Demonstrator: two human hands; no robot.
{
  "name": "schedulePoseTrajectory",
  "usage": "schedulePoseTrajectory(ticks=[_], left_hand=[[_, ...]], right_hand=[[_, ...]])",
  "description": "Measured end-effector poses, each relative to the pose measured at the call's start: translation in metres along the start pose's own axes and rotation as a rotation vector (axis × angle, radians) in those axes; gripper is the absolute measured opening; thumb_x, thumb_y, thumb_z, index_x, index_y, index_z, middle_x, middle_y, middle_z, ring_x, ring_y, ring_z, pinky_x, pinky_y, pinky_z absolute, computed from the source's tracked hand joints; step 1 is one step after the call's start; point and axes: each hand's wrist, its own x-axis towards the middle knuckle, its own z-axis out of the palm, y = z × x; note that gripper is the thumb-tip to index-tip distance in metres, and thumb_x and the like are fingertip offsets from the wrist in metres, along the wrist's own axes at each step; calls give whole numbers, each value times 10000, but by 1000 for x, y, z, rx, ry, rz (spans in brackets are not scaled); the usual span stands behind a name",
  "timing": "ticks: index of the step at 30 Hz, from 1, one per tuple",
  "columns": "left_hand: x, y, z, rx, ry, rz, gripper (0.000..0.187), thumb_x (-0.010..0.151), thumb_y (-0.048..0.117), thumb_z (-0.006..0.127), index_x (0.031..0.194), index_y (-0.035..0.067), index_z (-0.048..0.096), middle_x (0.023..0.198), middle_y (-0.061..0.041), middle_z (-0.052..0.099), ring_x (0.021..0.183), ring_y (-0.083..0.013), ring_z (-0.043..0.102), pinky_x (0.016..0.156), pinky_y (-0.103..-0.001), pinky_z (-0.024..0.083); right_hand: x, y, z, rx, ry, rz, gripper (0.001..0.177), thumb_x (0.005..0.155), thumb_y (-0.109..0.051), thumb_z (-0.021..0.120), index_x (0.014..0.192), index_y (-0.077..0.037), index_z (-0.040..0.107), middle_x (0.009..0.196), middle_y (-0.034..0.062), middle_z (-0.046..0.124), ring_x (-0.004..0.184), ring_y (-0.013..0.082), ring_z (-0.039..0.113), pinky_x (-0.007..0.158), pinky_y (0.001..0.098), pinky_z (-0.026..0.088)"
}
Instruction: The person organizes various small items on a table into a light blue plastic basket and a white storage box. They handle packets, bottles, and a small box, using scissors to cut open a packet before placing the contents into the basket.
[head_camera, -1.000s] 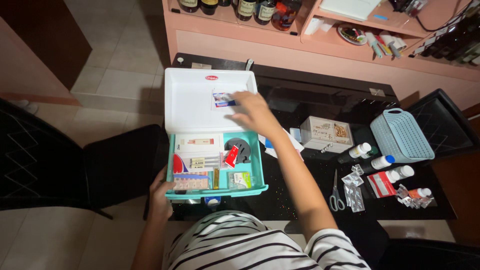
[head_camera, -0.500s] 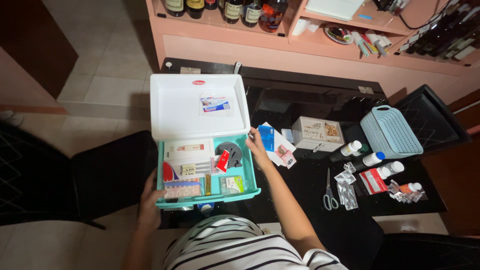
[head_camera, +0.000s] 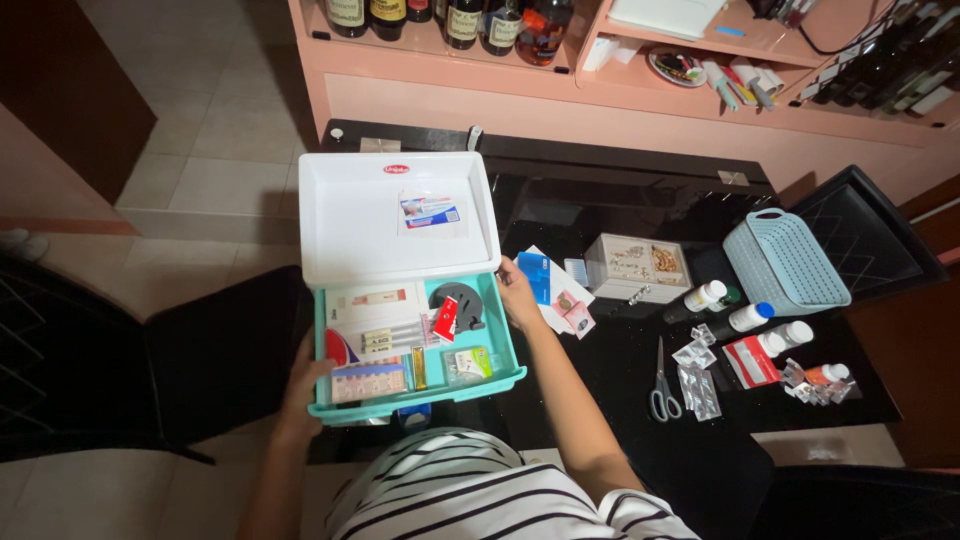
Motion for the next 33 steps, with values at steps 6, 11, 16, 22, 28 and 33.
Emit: schedulePoseTrajectory(ticks=[6,11,16,22,28,33], left_hand=[[6,-7,-2,9,-6,117,907,784,182,602,1612,27,266,1411,-227,554,1230,-333,600,983,-431,532],[31,-3,9,110,192,113,762,854,203,616,1497,54,235,1300,-191,525,1174,-299,593,953,-437,543],[45,11,-2,280,85,164,609,891,227,661,1403,-24,445,1281,-205,584,1150,-283,608,957,-406,525],[38,24,-7,337,83,183,615,848,249,694,1349,-64,523,1273,-227,606,1133,-294,632,937,-408,535],[28,22,-6,257,55,216,650,856,274,695,1359,-98,523,1281,-247,599,1141,-322,633,954,-428,536],[31,17,-11,235,85,117,723,910,387,634,1475,-21,442,1400,-206,552,1253,-319,575,1004,-445,505]], right_hand=[[6,14,-7,-169,36,-172,327,1013,-43,687,1333,2,638,1312,72,590,1232,158,573,1058,291,463],[-14,-23,8,-383,57,-204,336,1012,-78,636,1343,-20,646,1395,93,584,1270,187,574,1092,311,459],[-40,-104,30,-527,40,-255,377,951,-99,666,1324,-65,616,1377,87,554,1271,210,566,1071,327,489],[-81,-199,72,-1019,-84,-456,176,893,-128,774,1056,-69,745,1101,72,705,1103,263,627,976,391,508],[-88,-209,115,-1428,-276,-534,276,709,-166,817,956,-57,764,1019,41,734,1035,275,584,906,426,427],[-75,-191,123,-1702,-300,-519,150,722,-130,776,863,-86,749,909,24,708,1080,255,577,1022,466,393]])
